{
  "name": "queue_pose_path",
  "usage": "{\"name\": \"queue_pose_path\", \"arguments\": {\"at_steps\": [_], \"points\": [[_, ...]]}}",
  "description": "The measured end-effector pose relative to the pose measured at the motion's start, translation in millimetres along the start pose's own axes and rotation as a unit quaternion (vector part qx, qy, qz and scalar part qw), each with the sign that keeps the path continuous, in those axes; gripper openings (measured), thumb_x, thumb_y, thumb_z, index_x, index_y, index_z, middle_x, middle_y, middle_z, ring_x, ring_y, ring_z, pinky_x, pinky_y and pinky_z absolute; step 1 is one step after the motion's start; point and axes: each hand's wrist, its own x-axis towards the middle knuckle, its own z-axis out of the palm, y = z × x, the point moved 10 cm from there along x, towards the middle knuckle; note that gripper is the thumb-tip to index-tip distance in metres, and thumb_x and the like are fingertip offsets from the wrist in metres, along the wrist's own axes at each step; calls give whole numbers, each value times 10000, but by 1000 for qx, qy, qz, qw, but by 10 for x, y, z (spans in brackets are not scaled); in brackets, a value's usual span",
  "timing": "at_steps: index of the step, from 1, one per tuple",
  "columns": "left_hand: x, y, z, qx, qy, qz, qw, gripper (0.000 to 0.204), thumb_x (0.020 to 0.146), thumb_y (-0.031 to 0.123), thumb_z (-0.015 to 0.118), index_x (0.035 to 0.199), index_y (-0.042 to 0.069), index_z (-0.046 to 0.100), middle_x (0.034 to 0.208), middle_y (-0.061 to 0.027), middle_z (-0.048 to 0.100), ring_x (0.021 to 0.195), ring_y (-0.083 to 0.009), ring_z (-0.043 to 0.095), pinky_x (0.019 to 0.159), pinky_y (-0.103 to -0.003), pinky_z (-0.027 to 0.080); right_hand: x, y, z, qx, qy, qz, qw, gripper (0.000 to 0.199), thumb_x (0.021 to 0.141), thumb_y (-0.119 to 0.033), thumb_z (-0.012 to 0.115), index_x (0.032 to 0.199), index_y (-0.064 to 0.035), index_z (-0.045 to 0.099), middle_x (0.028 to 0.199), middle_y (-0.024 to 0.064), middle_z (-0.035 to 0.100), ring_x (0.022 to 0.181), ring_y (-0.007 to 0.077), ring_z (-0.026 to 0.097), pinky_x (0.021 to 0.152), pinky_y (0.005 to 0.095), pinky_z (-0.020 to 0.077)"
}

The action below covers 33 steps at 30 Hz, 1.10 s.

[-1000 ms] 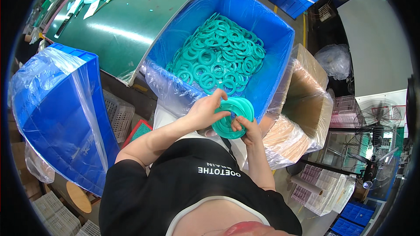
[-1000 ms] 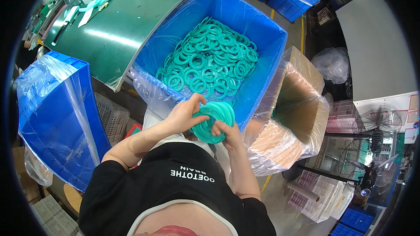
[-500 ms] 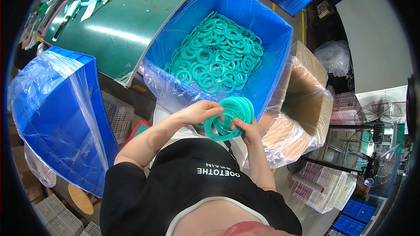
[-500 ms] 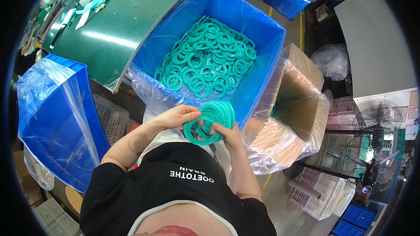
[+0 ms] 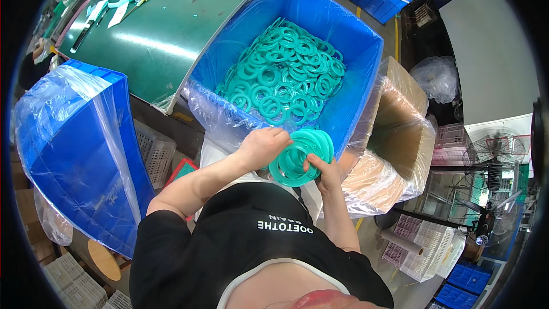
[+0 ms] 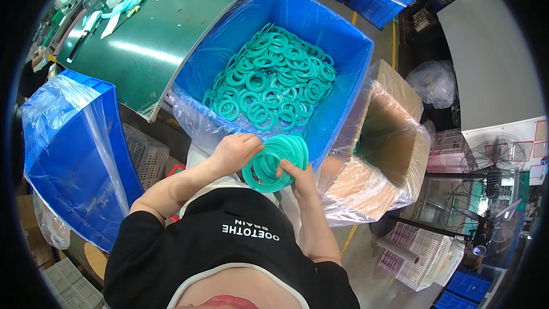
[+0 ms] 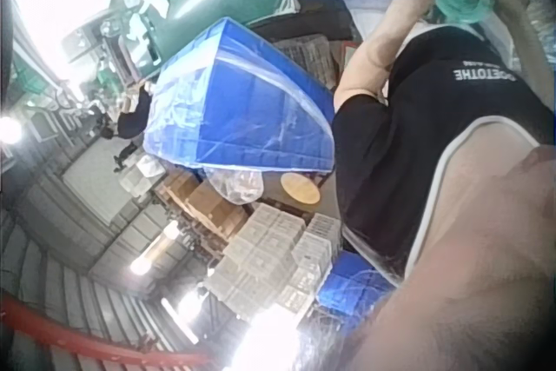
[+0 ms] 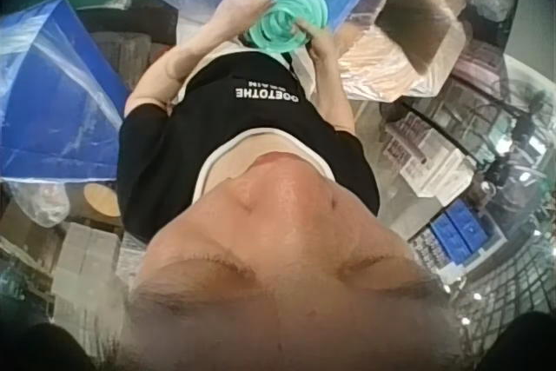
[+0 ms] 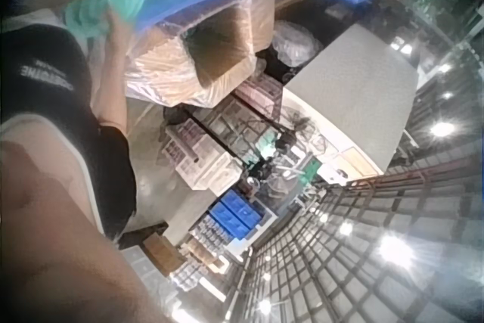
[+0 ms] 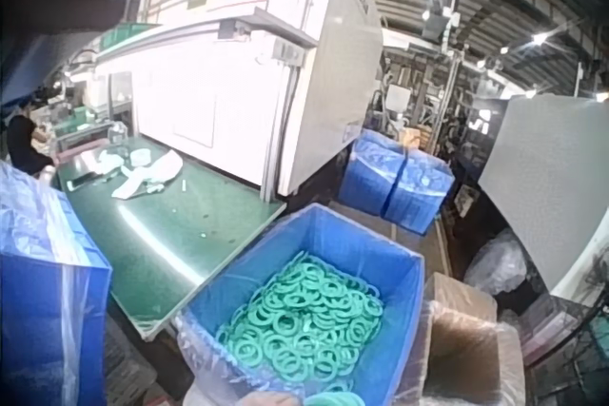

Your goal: Sorting and inspecting green plastic rings in a manufacturing environment.

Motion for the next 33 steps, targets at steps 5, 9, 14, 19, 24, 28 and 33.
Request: {"name": "queue_pose_path", "arguments": {"at_steps": [5,9,14,19,24,28,33], "points": [[-66,-652,291,-534,20,-337,775,245,986,234,468,825,62,535,576,55,413,510,-66,411,442,-231,312,-19,-394,-480,31,54,-104,993,253,863,-201,644,1033,-25,577,722,51,601,715,156,569,682,293,460],[-158,-649,443,-586,-25,-384,713,296,1004,307,429,842,87,544,669,52,425,545,-27,333,469,-193,263,-92,-891,-1535,372,203,-196,884,194,876,-222,659,995,-94,574,822,-17,593,781,123,566,815,327,446],[-249,-470,729,-601,-114,-404,680,156,953,194,463,910,97,577,836,9,562,724,-73,476,606,-203,367,79,-651,-1844,353,210,-172,895,100,909,-176,602,901,-112,526,782,-17,494,767,102,486,703,291,404],[-229,-465,716,-606,-103,-414,671,134,937,141,468,914,74,581,795,17,519,666,-57,434,549,-191,324,162,-471,-1065,156,73,-216,961,87,847,-41,614,845,-71,532,710,2,473,686,116,471,653,253,409],[-199,-417,650,-543,-116,-399,730,132,923,129,486,923,80,608,690,74,400,601,-16,344,498,-185,247,30,-383,-535,5,111,-154,982,73,799,-15,657,834,-16,593,709,65,586,610,147,554,570,270,436],[-237,-371,703,-556,-124,-416,708,141,919,110,476,904,72,610,670,82,366,557,-3,298,467,-185,213,-125,-475,-522,-87,85,-138,983,121,786,-72,707,812,-24,599,715,51,596,619,129,573,568,266,458],[-162,-508,841,-401,-146,-425,799,174,903,72,458,892,47,630,671,71,438,577,-23,348,501,-199,275,-248,-1149,-1879,-146,264,-186,935,271,758,-167,769,942,-6,652,773,47,646,633,100,583,584,258,483]]}}
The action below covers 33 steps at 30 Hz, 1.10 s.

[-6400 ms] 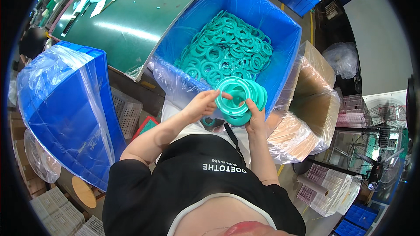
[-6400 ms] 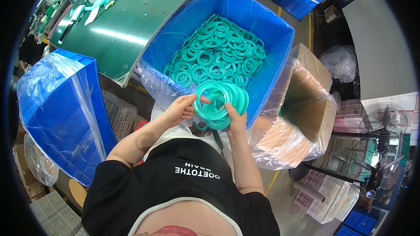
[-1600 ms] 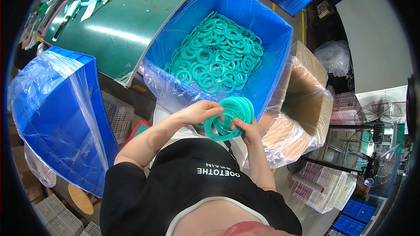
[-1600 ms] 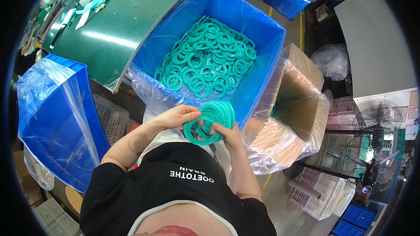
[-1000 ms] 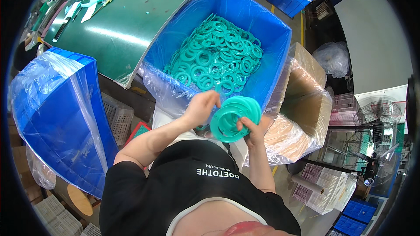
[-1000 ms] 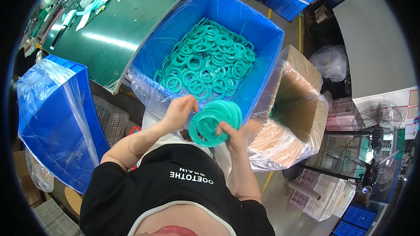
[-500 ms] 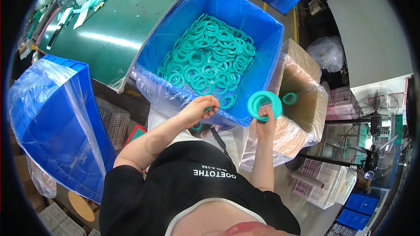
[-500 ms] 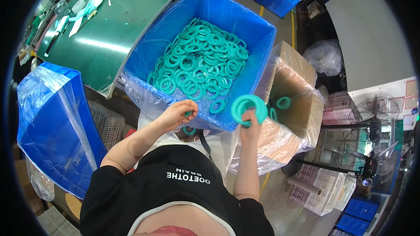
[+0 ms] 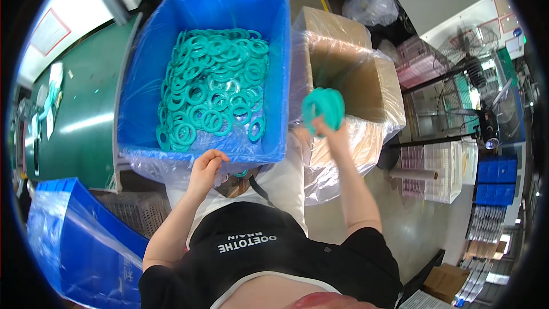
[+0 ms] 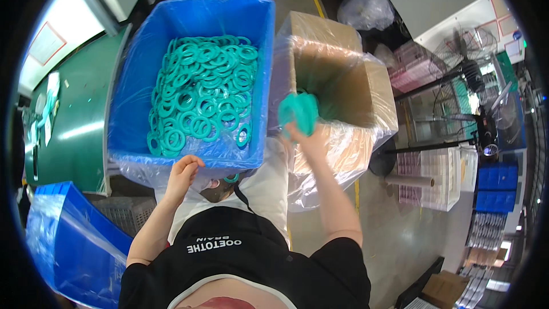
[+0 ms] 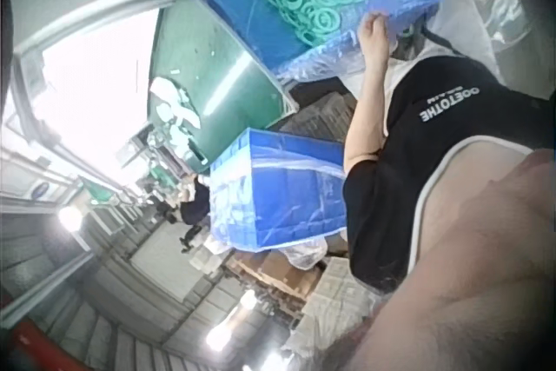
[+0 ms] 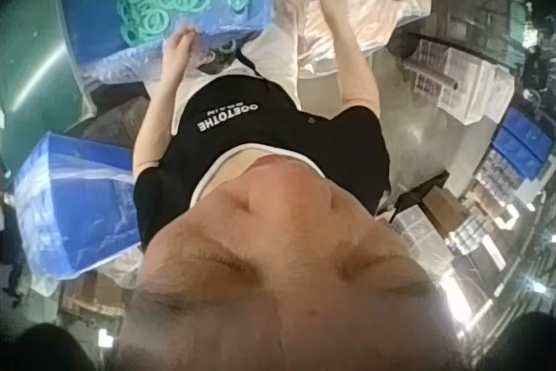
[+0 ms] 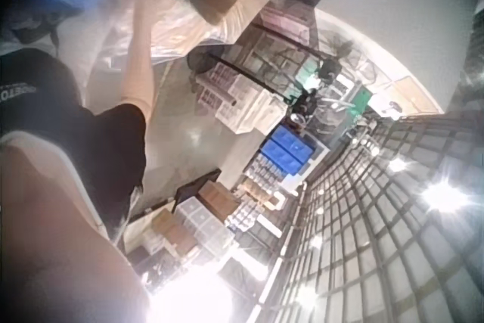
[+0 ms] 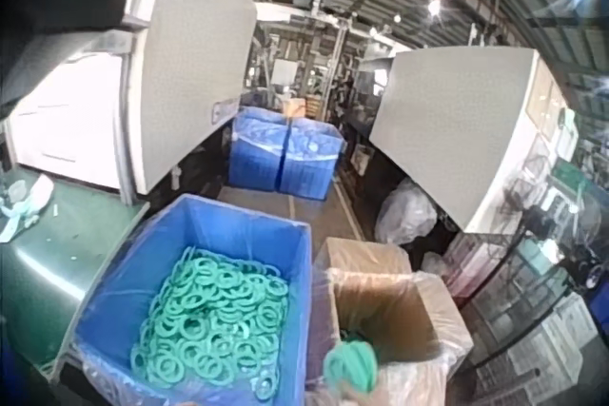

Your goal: Sorting and inspecting green plastic rings in a manufacturing environment.

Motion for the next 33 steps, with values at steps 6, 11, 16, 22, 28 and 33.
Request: {"name": "queue_pose_path", "arguments": {"at_steps": [6,11,16,22,28,33], "points": [[607,129,699,150,-11,61,987,174,903,46,472,865,24,640,718,29,558,613,-44,406,573,-224,347,1659,601,-1672,-101,117,41,987,213,764,-170,749,837,-25,610,686,31,610,564,86,544,538,239,415],[1296,172,1172,134,11,-2,991,400,847,-1,595,1229,34,481,598,39,328,561,-53,332,526,-217,275,2729,2083,-2268,-280,68,224,931,313,740,-260,741,955,-65,626,809,54,658,702,162,626,735,348,442],[1723,-48,1441,239,-25,-99,966,767,729,66,755,1346,-28,311,714,-14,518,681,-97,516,621,-248,416,3075,3292,-2622,-537,-5,353,766,509,762,-355,679,1208,-138,564,1207,82,617,1159,273,554,985,540,275],[1986,-66,1418,355,-54,-53,932,781,687,116,754,1301,-75,310,937,-208,644,846,-283,675,740,-348,526,2936,4419,-2671,-551,-119,426,708,594,752,-390,689,1283,-173,537,1266,60,593,1183,250,543,1034,561,251],[1820,-395,1261,361,-75,-129,921,588,657,182,763,1142,-18,497,864,-185,635,717,-365,645,638,-391,519,2699,5285,-2625,-581,-179,429,668,497,794,-327,636,1260,-172,556,1267,57,593,1188,240,543,1081,543,220],[1431,-510,1012,178,50,-192,964,773,662,106,773,1290,-10,338,1165,-183,516,1080,-260,551,909,-401,439,2367,5792,-2127,-641,-303,338,619,381,810,-233,578,1174,-121,580,1091,69,676,1034,254,625,994,506,285]]}}
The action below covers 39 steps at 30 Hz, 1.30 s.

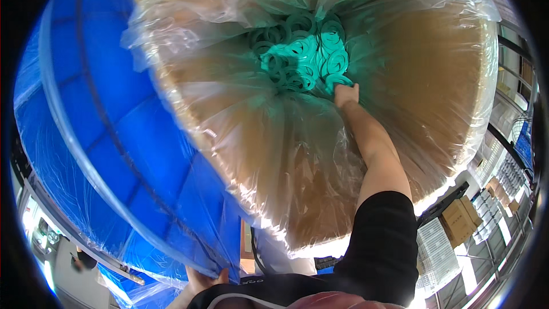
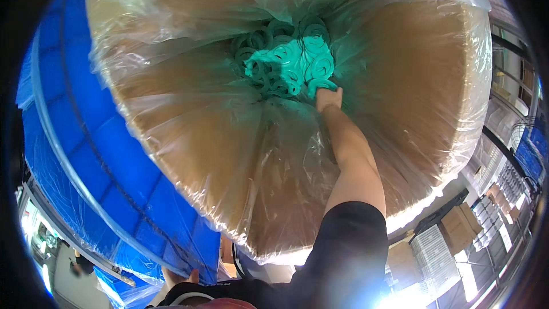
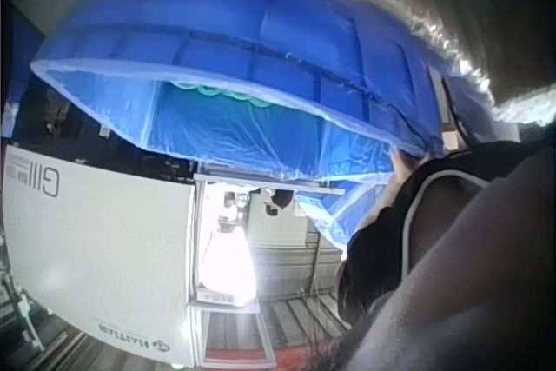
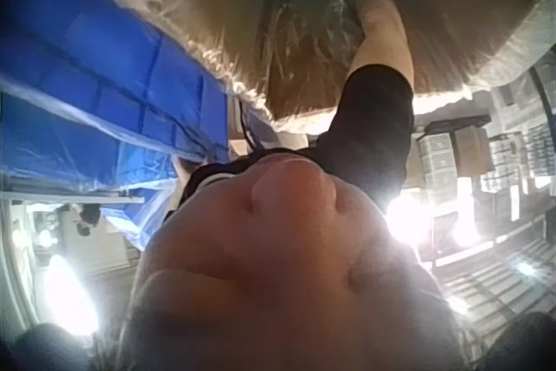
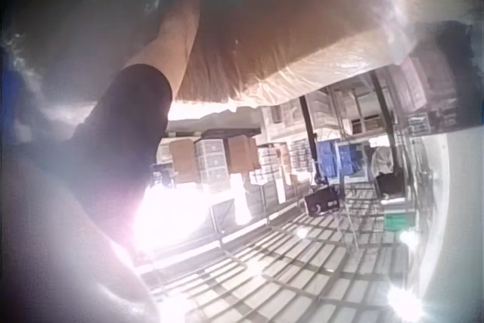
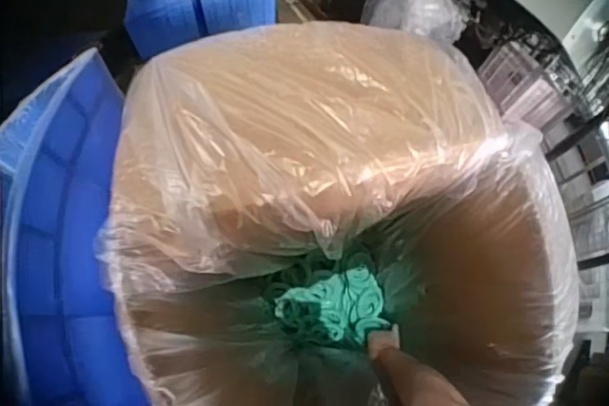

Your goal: Sorting and inspecting green plastic rings in a manufacturing environment.

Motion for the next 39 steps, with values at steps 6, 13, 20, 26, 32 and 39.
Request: {"name": "queue_pose_path", "arguments": {"at_steps": [6,13,20,26,32,39], "points": [[-56,-108,-35,58,-4,-5,998,849,669,101,780,1320,-26,249,1215,-188,460,1118,-244,506,936,-394,416,28,-197,-118,124,206,63,969,360,759,-210,659,1083,-81,571,895,131,685,902,299,636,946,468,293],[318,-25,94,120,-43,-9,992,858,668,112,785,1318,-27,242,1182,-185,482,1076,-239,526,905,-384,430,-100,-583,-271,324,270,-100,901,518,682,-158,748,1140,-43,536,975,185,626,903,380,533,879,422,363],[494,-70,191,129,-69,-9,989,867,667,123,790,1316,-27,235,1148,-183,505,1034,-234,545,875,-374,445,105,38,-1359,270,419,-135,857,443,674,-143,740,1071,-54,565,953,169,632,905,356,594,866,454,441],[588,-82,252,129,-86,0,988,875,666,133,794,1315,-28,229,1120,-181,524,998,-230,562,848,-365,458,196,-63,-1380,-97,378,-171,905,131,790,-109,550,920,-120,563,880,72,638,911,255,598,911,403,385],[625,-52,288,136,-89,10,987,883,666,143,799,1313,-28,223,1091,-179,543,962,-226,579,822,-357,470,404,-110,-773,-128,343,-108,924,140,823,-109,493,944,-119,562,935,46,609,1012,214,549,959,458,341],[622,-50,317,132,-82,16,988,893,665,154,804,1312,-28,216,1058,-176,566,920,-221,598,791,-347,485,458,-115,-809,-75,417,-32,905,128,843,-134,478,929,-137,573,964,25,583,963,181,556,898,439,353]]}}
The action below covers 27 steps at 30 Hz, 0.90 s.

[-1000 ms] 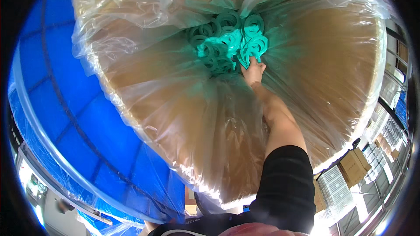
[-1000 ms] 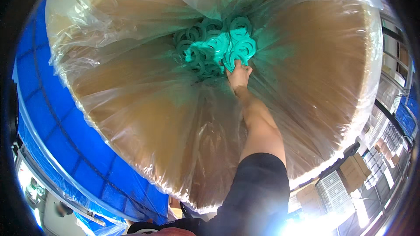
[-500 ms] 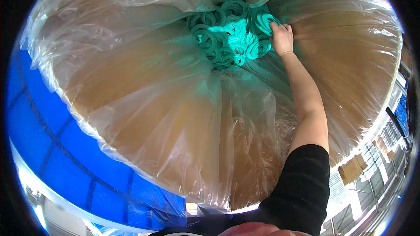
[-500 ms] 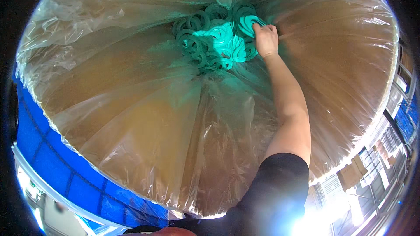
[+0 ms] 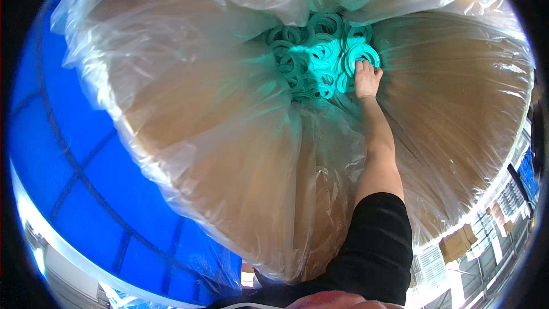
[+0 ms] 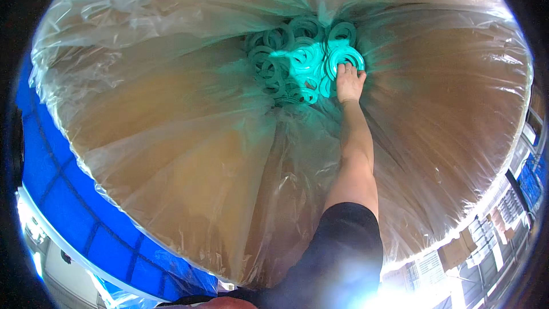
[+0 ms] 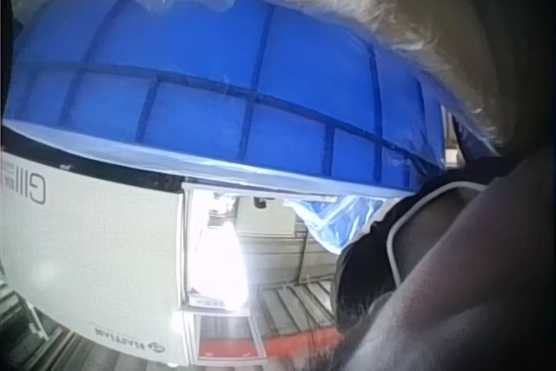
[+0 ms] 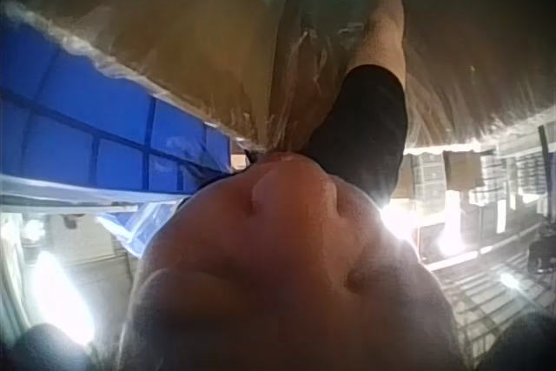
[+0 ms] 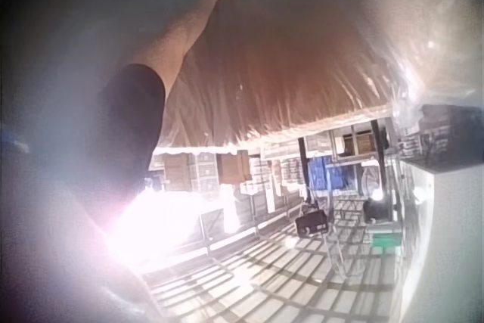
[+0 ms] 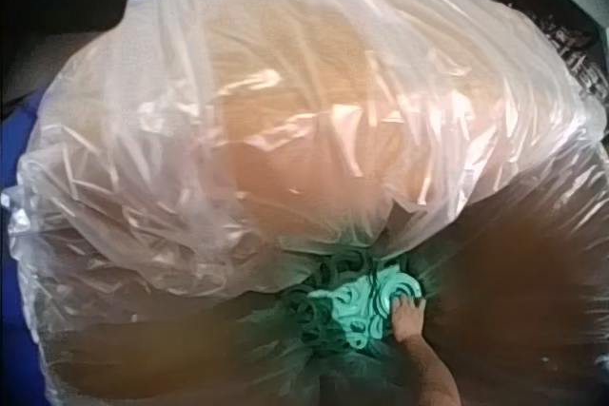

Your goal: Sorting and inspecting green plastic rings in a manufacturing environment.

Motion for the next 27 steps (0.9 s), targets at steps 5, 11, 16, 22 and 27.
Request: {"name": "queue_pose_path", "arguments": {"at_steps": [5,11,16,22,27], "points": [[-17,-3,18,-3,1,6,1000,900,664,162,807,1310,-29,211,1034,-174,582,890,-218,612,769,-339,495,100,-25,-7,9,-6,-21,1000,94,833,-121,486,889,-117,561,912,42,605,895,195,591,814,393,367],[-78,146,-4,-10,-5,63,998,909,663,172,811,1309,-29,205,1006,-172,601,853,-214,629,743,-331,508,219,177,-577,53,-158,-44,985,196,777,-223,652,907,-91,589,878,100,667,872,250,632,821,399,380],[-232,578,-82,-15,-16,179,984,916,662,180,815,1308,-30,200,982,-171,617,823,-210,643,721,-324,518,184,488,-2152,433,-185,135,872,288,781,-236,732,970,-43,632,799,75,660,761,160,605,752,330,450],[-483,1056,-445,-45,93,255,962,683,754,158,759,1294,-16,377,604,14,407,500,-77,349,467,-256,316,-836,167,-4702,736,-83,123,660,205,773,-142,725,909,-15,640,808,57,658,694,118,570,652,270,446],[-953,1263,-830,-300,18,275,913,299,997,186,435,1209,17,561,654,83,374,567,-34,329,514,-203,273,-2230,-1093,-5752,817,-87,48,569,350,714,-123,782,1011,-10,637,912,66,666,774,119,623,654,253,490]]}}
